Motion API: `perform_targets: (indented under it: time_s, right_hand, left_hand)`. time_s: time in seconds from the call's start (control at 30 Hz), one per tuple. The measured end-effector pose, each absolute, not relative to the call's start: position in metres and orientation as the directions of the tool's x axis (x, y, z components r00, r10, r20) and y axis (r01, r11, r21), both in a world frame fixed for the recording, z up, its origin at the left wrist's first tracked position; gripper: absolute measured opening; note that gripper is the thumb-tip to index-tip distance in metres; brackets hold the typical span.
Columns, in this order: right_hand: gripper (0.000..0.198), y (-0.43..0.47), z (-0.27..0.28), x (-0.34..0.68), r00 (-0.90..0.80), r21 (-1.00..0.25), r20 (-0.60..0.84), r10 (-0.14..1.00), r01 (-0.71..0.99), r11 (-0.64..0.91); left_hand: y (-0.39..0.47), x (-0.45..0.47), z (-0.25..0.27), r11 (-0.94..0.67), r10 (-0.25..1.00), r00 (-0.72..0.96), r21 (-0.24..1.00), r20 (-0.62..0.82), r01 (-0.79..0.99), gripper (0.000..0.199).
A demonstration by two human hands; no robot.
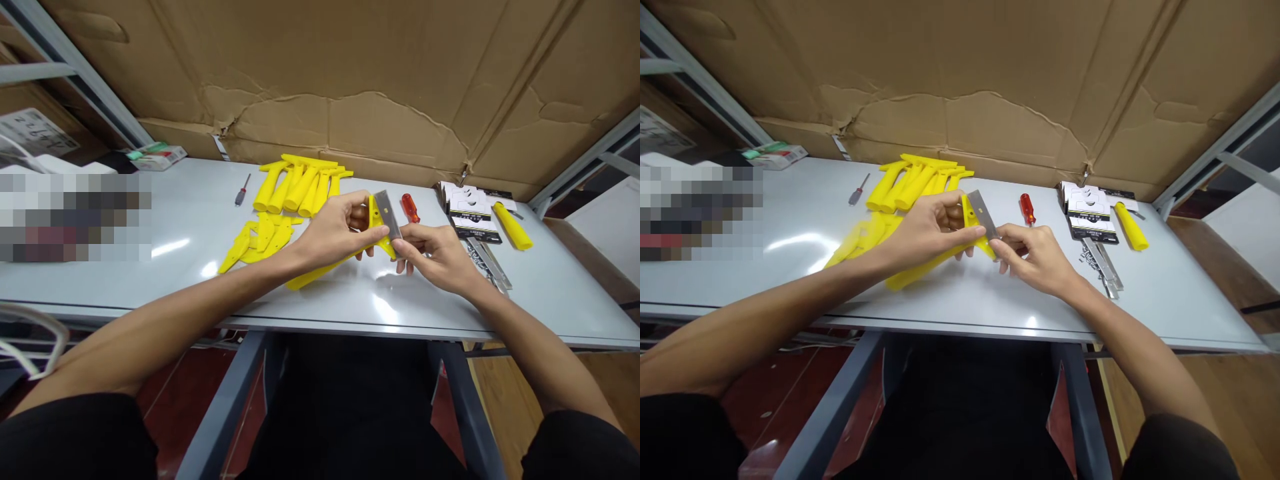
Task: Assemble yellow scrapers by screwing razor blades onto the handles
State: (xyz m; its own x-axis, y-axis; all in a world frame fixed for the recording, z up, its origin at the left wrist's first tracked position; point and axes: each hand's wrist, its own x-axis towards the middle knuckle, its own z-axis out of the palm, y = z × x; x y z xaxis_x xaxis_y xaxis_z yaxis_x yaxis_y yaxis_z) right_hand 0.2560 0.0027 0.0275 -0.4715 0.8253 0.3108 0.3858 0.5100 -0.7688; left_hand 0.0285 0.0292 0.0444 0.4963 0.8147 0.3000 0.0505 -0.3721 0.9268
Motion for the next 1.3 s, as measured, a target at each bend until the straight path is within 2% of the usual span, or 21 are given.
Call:
perform_targets:
  time_s: [0.17, 0.3, 0.4, 0.47, 0.5, 0.57, 0.67, 0.73, 0.8, 0.9, 0.97, 1.03, 1.13, 1.2, 1.3]
  right_hand:
    - [0.038, -0.005, 0.029, 0.247, -0.435, -0.761, 0.325, 0.840, 0.407, 0.505]
    - [0.055, 0.000, 0.033, 0.249, -0.330, -0.872, 0.241, 0.913, 0.339, 0.353]
    - [0.071, 0.015, 0.030, 0.258, -0.214, -0.923, 0.159, 0.964, 0.315, 0.222]
    - [0.068, 0.024, 0.024, 0.263, -0.202, -0.876, 0.154, 0.967, 0.425, 0.228]
    - [0.062, 0.026, 0.020, 0.263, -0.231, -0.825, 0.174, 0.957, 0.496, 0.270]
    - [0.051, 0.027, 0.011, 0.254, -0.372, -0.660, 0.262, 0.891, 0.604, 0.446]
    - [0.037, 0.019, 0.001, 0.215, -0.684, -0.272, 0.381, 0.622, 0.561, 0.782]
    - [0.032, 0.013, -0.003, 0.174, -0.852, -0.056, 0.319, 0.414, 0.419, 0.906]
    - [0.037, 0.011, -0.005, 0.130, -0.932, 0.011, 0.191, 0.307, 0.315, 0.949]
    - [0.045, 0.012, -0.009, 0.082, -0.948, 0.011, 0.131, 0.291, 0.295, 0.955]
    - [0.045, 0.010, -0.011, 0.075, -0.921, -0.014, 0.140, 0.363, 0.365, 0.931]
    - [0.041, 0.006, -0.012, 0.088, -0.889, -0.033, 0.151, 0.431, 0.432, 0.901]
    - [0.033, 0.004, -0.009, 0.130, -0.879, -0.046, 0.135, 0.458, 0.456, 0.889]
    - [0.027, 0.007, -0.002, 0.162, -0.860, -0.124, 0.150, 0.487, 0.472, 0.873]
    - [0.036, 0.016, 0.014, 0.203, -0.843, -0.336, 0.091, 0.531, 0.476, 0.813]
  left_hand:
    - [0.029, 0.031, 0.042, -0.382, 0.805, 0.502, 0.924, 0.317, 0.030, 0.025]
    - [0.039, 0.027, 0.046, -0.337, 0.792, 0.527, 0.940, 0.309, -0.044, 0.031]
    - [0.053, 0.014, 0.059, -0.317, 0.840, 0.431, 0.943, 0.329, -0.104, 0.036]
    - [0.066, 0.002, 0.068, -0.315, 0.874, 0.345, 0.940, 0.341, -0.130, 0.037]
    - [0.074, -0.004, 0.071, -0.329, 0.884, 0.301, 0.933, 0.358, -0.144, 0.037]
    - [0.088, -0.016, 0.076, -0.343, 0.900, 0.238, 0.930, 0.365, -0.129, 0.037]
    - [0.102, -0.031, 0.078, -0.348, 0.916, 0.194, 0.936, 0.352, -0.055, 0.037]
    - [0.106, -0.038, 0.077, -0.368, 0.909, 0.206, 0.930, 0.361, -0.005, 0.031]
    - [0.108, -0.042, 0.077, -0.388, 0.898, 0.237, 0.921, 0.371, 0.027, 0.030]
    - [0.107, -0.040, 0.077, -0.399, 0.889, 0.261, 0.916, 0.377, 0.035, 0.038]
    - [0.102, -0.035, 0.076, -0.385, 0.894, 0.256, 0.923, 0.368, 0.017, 0.040]
    - [0.095, -0.028, 0.074, -0.366, 0.895, 0.268, 0.931, 0.355, -0.011, 0.041]
    - [0.085, -0.016, 0.070, -0.335, 0.890, 0.311, 0.941, 0.332, -0.046, 0.042]
    - [0.081, -0.011, 0.067, -0.312, 0.890, 0.337, 0.949, 0.308, -0.043, 0.042]
    - [0.079, -0.006, 0.062, -0.252, 0.902, 0.358, 0.968, 0.239, -0.012, 0.039]
